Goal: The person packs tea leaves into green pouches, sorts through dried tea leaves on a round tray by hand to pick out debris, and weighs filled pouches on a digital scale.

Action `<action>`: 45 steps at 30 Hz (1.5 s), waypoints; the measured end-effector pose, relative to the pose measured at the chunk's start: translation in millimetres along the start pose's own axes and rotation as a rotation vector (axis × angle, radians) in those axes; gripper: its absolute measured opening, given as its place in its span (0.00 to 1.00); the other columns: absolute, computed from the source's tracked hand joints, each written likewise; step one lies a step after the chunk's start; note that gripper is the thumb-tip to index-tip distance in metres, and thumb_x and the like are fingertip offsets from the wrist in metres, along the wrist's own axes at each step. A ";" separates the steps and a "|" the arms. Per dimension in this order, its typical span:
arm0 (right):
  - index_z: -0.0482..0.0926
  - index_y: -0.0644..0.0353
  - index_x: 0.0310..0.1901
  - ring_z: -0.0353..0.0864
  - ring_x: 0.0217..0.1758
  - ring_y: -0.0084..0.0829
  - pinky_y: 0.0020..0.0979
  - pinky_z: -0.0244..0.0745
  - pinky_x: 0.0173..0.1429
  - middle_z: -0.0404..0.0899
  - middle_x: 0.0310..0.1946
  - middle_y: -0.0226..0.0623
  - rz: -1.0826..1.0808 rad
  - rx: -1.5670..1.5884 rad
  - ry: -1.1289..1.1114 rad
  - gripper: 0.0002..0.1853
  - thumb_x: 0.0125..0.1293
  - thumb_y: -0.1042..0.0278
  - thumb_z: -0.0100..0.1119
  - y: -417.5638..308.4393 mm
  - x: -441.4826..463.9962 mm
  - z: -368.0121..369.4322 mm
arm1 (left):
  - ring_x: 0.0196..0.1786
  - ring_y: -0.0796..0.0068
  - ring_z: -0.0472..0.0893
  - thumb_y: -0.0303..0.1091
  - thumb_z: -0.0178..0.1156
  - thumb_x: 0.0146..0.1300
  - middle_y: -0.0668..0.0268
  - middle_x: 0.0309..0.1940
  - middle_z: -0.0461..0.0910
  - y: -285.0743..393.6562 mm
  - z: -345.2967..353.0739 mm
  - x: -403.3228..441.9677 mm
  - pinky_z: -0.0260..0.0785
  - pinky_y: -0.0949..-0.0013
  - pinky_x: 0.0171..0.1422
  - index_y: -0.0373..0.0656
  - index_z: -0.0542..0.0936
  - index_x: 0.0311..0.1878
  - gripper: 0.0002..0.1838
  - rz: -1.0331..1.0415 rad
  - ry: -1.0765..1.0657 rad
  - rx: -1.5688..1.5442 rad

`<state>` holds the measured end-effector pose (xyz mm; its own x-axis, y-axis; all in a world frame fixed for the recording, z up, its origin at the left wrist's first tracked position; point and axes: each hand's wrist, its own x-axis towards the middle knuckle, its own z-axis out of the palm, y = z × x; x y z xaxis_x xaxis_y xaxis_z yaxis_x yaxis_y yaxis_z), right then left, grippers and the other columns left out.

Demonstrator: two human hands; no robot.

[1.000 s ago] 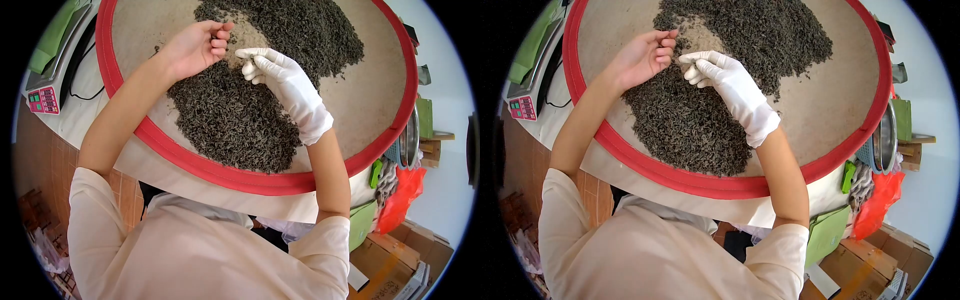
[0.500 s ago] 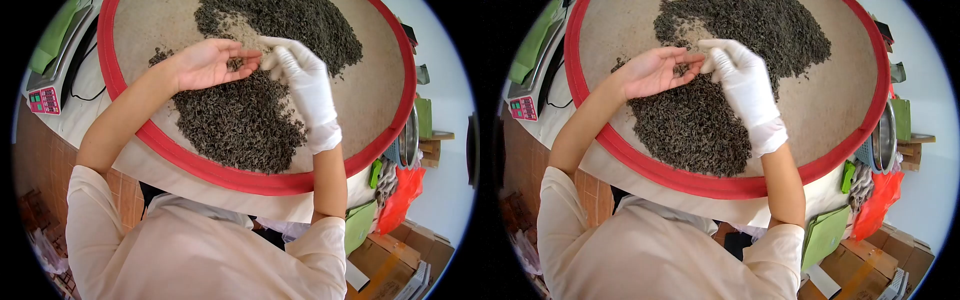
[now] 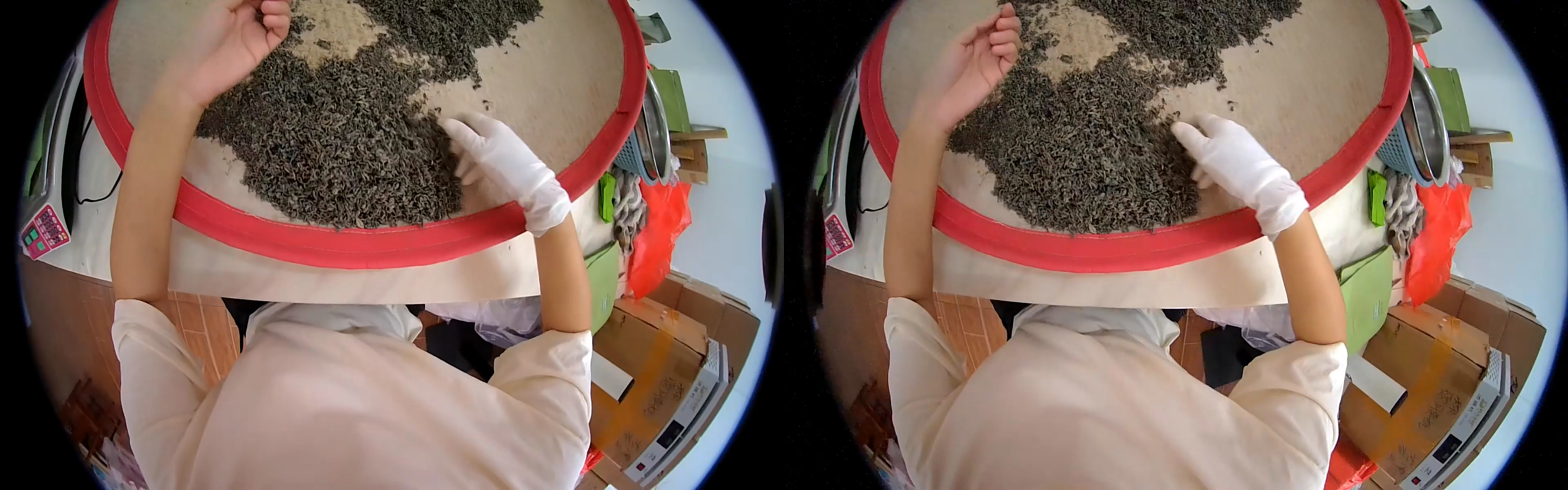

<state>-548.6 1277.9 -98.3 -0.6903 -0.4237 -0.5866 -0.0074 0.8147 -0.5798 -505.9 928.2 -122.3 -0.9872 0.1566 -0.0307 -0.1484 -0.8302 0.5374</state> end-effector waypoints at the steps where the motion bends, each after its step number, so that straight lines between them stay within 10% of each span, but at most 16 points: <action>1: 0.74 0.65 0.57 0.82 0.31 0.32 0.32 0.78 0.36 0.80 0.38 0.45 -0.019 0.132 -0.011 0.27 0.71 0.47 0.51 -7.1 -3.6 8.1 | 0.27 0.80 0.70 0.32 0.40 0.75 0.71 0.27 0.71 -7.7 42.1 -5.2 0.68 0.77 0.33 0.41 0.73 0.41 0.12 0.024 0.279 -0.110; 8: 0.70 0.65 0.64 0.79 0.49 0.31 0.35 0.82 0.50 0.77 0.53 0.42 -0.237 0.763 -0.296 0.25 0.74 0.54 0.49 -46.4 -4.6 16.1 | 0.29 0.79 0.72 0.32 0.40 0.76 0.69 0.30 0.73 -0.3 24.7 -7.6 0.71 0.76 0.36 0.40 0.73 0.41 0.12 0.064 0.210 -0.087; 11: 0.72 0.61 0.63 0.80 0.47 0.30 0.34 0.80 0.56 0.76 0.57 0.44 -0.442 0.540 -0.093 0.24 0.74 0.53 0.48 -71.7 -21.3 15.5 | 0.29 0.79 0.72 0.31 0.41 0.75 0.69 0.30 0.73 1.3 10.4 -3.3 0.71 0.76 0.35 0.40 0.73 0.41 0.11 0.046 0.200 -0.160; 14: 0.80 0.59 0.54 0.80 0.37 0.25 0.25 0.78 0.43 0.82 0.36 0.34 -0.466 0.149 0.212 0.15 0.72 0.63 0.53 -72.3 -26.3 16.1 | 0.29 0.79 0.72 0.31 0.40 0.75 0.70 0.30 0.72 1.4 2.9 -2.4 0.71 0.76 0.35 0.40 0.73 0.41 0.11 0.091 0.231 -0.126; 17: 0.83 0.59 0.47 0.80 0.33 0.23 0.24 0.76 0.40 0.82 0.28 0.32 -0.321 0.078 -0.032 0.11 0.69 0.68 0.54 -72.3 -52.9 22.9 | 0.29 0.79 0.71 0.31 0.40 0.75 0.70 0.30 0.72 0.8 2.6 -2.0 0.71 0.76 0.35 0.41 0.72 0.40 0.11 0.078 0.183 -0.089; 25: 0.81 0.61 0.42 0.81 0.42 0.44 0.34 0.75 0.49 0.81 0.37 0.45 -0.633 -0.020 -0.106 0.08 0.66 0.75 0.54 -40.2 -31.8 51.7 | 0.28 0.80 0.71 0.33 0.40 0.76 0.71 0.29 0.72 -2.5 3.6 -3.4 0.70 0.77 0.34 0.42 0.73 0.40 0.12 0.096 0.204 -0.074; 32: 0.82 0.57 0.42 0.81 0.36 0.41 0.34 0.76 0.43 0.79 0.36 0.40 -0.618 -0.228 0.221 0.07 0.64 0.74 0.57 -35.0 -23.5 50.6 | 0.28 0.80 0.70 0.33 0.40 0.74 0.72 0.28 0.72 -3.5 5.6 -4.3 0.68 0.77 0.34 0.44 0.73 0.39 0.11 0.094 0.240 -0.104; 38: 0.82 0.59 0.41 0.75 0.30 0.25 0.25 0.71 0.37 0.76 0.30 0.33 -0.592 -0.233 0.051 0.08 0.61 0.78 0.61 -48.5 -46.7 55.8 | 0.28 0.80 0.70 0.32 0.40 0.74 0.72 0.28 0.71 -7.6 5.8 -2.7 0.68 0.77 0.33 0.44 0.72 0.39 0.10 0.113 0.288 -0.012; 45: 0.82 0.60 0.41 0.78 0.35 0.39 0.33 0.74 0.41 0.76 0.32 0.40 -0.722 -0.339 0.117 0.07 0.64 0.77 0.56 -34.9 -28.7 68.2 | 0.28 0.81 0.69 0.32 0.40 0.75 0.72 0.28 0.70 -9.1 4.7 -4.0 0.67 0.78 0.32 0.43 0.72 0.40 0.11 0.091 0.280 -0.021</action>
<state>-479.2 1234.5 -99.8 -0.5028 -0.8624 -0.0587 -0.6868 0.4398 -0.5787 -500.3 937.6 -123.2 -0.9738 -0.0701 -0.2163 -0.0570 -0.8456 0.5308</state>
